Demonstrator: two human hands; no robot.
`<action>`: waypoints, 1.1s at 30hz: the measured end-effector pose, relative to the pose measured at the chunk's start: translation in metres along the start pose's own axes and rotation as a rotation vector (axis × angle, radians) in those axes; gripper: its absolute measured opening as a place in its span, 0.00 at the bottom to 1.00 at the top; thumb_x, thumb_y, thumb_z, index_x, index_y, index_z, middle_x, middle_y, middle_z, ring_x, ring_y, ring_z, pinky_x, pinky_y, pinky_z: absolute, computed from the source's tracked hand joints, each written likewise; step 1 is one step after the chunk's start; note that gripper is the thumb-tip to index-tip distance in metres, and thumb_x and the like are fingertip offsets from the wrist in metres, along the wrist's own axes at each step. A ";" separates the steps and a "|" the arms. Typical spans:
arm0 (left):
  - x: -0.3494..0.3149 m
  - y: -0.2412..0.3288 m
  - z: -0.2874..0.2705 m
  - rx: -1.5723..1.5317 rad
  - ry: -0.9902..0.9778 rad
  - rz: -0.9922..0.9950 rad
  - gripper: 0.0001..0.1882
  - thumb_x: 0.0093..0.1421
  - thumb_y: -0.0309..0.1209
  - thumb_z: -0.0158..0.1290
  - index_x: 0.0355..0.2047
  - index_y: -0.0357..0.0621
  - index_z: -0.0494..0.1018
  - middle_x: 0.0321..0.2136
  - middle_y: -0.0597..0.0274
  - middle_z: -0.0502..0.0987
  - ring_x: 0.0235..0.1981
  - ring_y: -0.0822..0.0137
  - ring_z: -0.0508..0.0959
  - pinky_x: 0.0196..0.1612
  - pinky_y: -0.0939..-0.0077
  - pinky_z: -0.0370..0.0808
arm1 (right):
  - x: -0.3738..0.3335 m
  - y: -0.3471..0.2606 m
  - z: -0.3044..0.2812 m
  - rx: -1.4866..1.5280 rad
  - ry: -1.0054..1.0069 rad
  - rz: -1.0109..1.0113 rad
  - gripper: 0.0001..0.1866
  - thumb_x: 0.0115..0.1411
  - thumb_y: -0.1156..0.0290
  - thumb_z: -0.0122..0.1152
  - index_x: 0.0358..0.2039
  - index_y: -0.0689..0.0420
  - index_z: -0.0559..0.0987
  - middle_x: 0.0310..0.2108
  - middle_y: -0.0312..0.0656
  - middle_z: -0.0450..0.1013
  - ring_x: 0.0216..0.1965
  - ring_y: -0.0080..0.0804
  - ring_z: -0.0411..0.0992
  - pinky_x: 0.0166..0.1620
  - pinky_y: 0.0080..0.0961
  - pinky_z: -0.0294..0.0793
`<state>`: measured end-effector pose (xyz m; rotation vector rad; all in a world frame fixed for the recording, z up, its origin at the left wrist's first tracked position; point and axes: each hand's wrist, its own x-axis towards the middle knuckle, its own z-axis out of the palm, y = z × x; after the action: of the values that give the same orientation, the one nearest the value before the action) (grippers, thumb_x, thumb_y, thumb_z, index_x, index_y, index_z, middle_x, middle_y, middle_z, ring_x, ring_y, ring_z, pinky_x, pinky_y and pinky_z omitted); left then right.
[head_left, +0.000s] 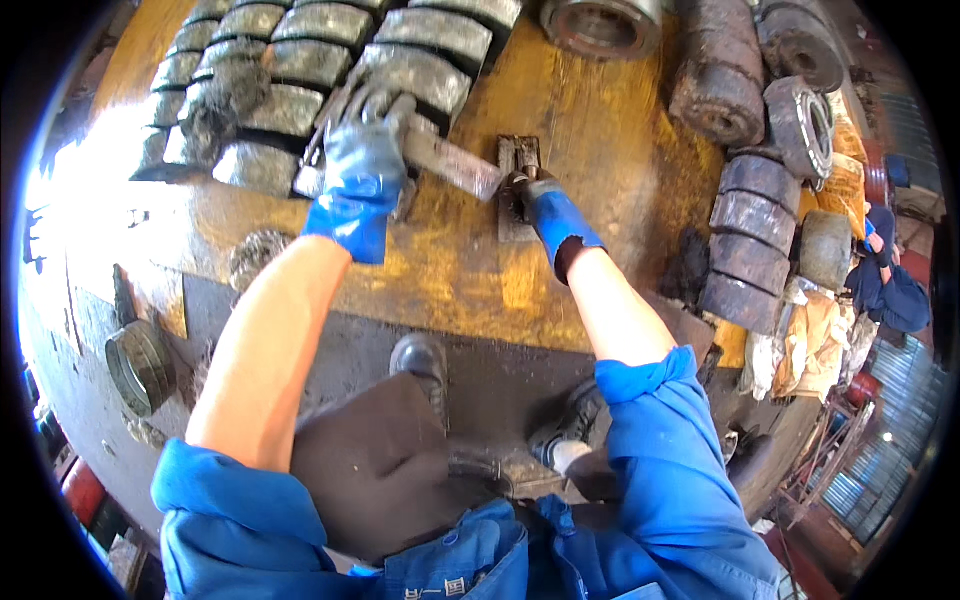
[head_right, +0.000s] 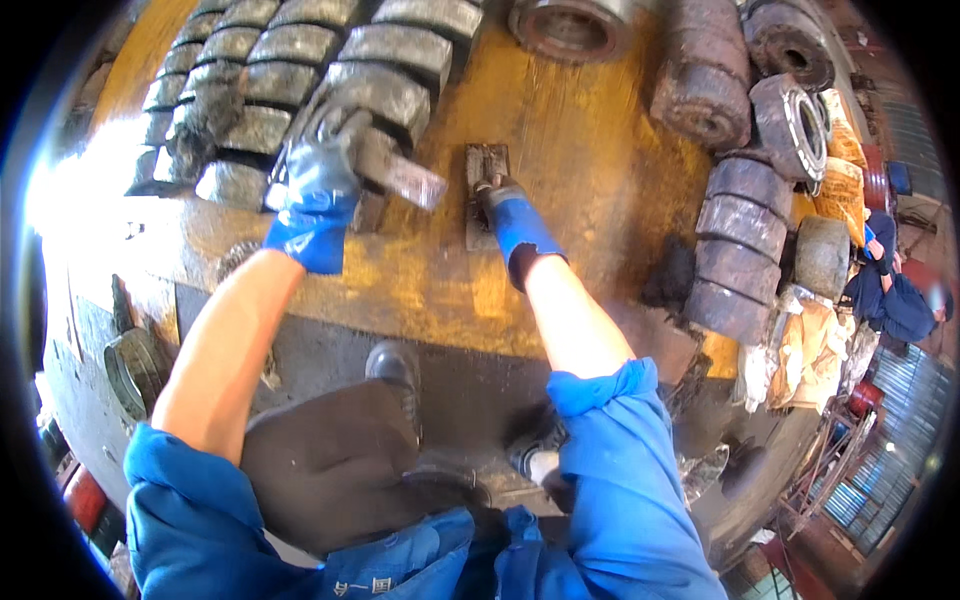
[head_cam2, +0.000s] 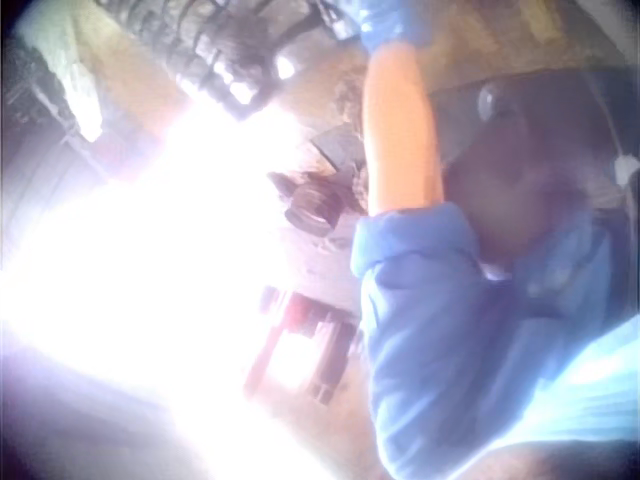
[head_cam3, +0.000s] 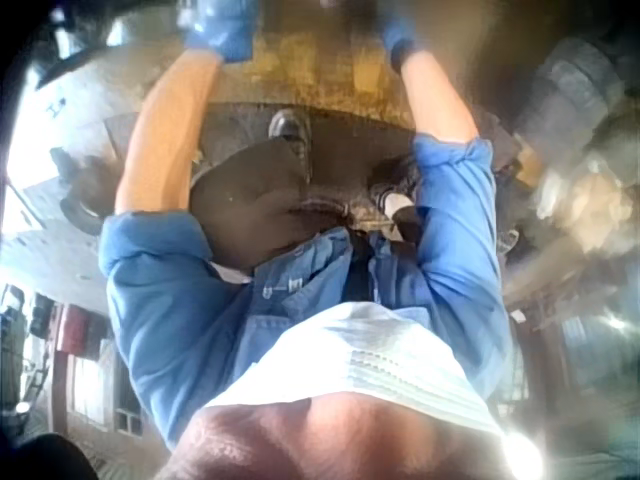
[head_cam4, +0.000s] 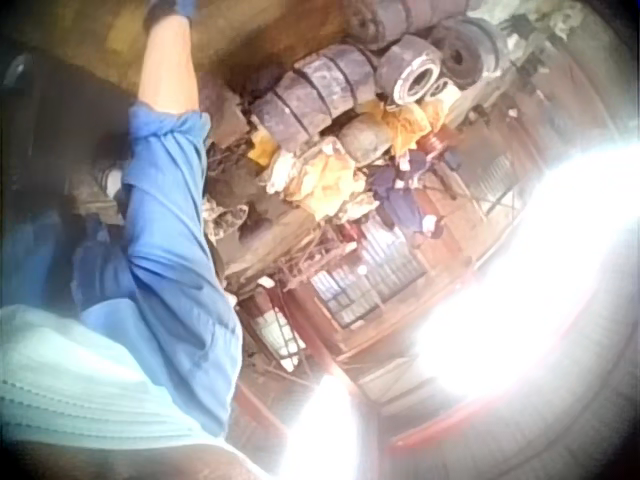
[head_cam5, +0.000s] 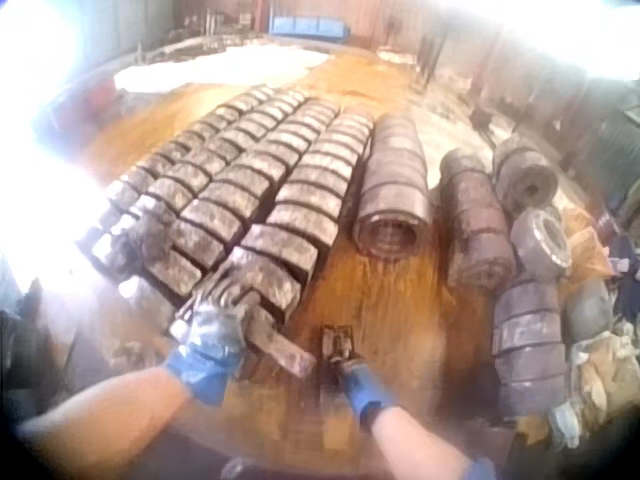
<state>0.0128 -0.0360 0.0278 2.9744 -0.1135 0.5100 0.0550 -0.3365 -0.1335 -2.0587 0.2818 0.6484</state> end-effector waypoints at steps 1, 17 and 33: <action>-0.002 -0.001 -0.005 0.013 -0.016 0.007 0.29 0.57 0.26 0.55 0.61 0.56 0.75 0.63 0.52 0.73 0.63 0.45 0.72 0.67 0.53 0.68 | 0.009 -0.018 -0.006 0.059 -0.025 -0.014 0.13 0.71 0.60 0.60 0.44 0.56 0.81 0.30 0.37 0.80 0.26 0.26 0.75 0.28 0.30 0.75; -0.026 -0.027 -0.003 -0.112 -0.032 0.059 0.26 0.69 0.30 0.42 0.66 0.45 0.69 0.55 0.45 0.80 0.57 0.48 0.79 0.61 0.61 0.74 | -0.353 -0.009 -0.401 0.457 0.070 -0.186 0.16 0.70 0.64 0.63 0.53 0.59 0.78 0.41 0.40 0.81 0.37 0.24 0.78 0.40 0.24 0.78; -0.047 -0.066 -0.129 -0.106 -0.419 -0.131 0.25 0.72 0.37 0.43 0.67 0.45 0.69 0.52 0.49 0.81 0.53 0.55 0.81 0.58 0.63 0.77 | -0.757 0.340 -0.390 0.390 0.359 0.963 0.13 0.65 0.63 0.55 0.29 0.56 0.82 0.23 0.44 0.78 0.20 0.36 0.74 0.24 0.41 0.73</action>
<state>-0.0677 0.0493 0.1257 2.9102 0.0167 -0.1350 -0.5938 -0.8880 0.2061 -1.5633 1.5341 0.6876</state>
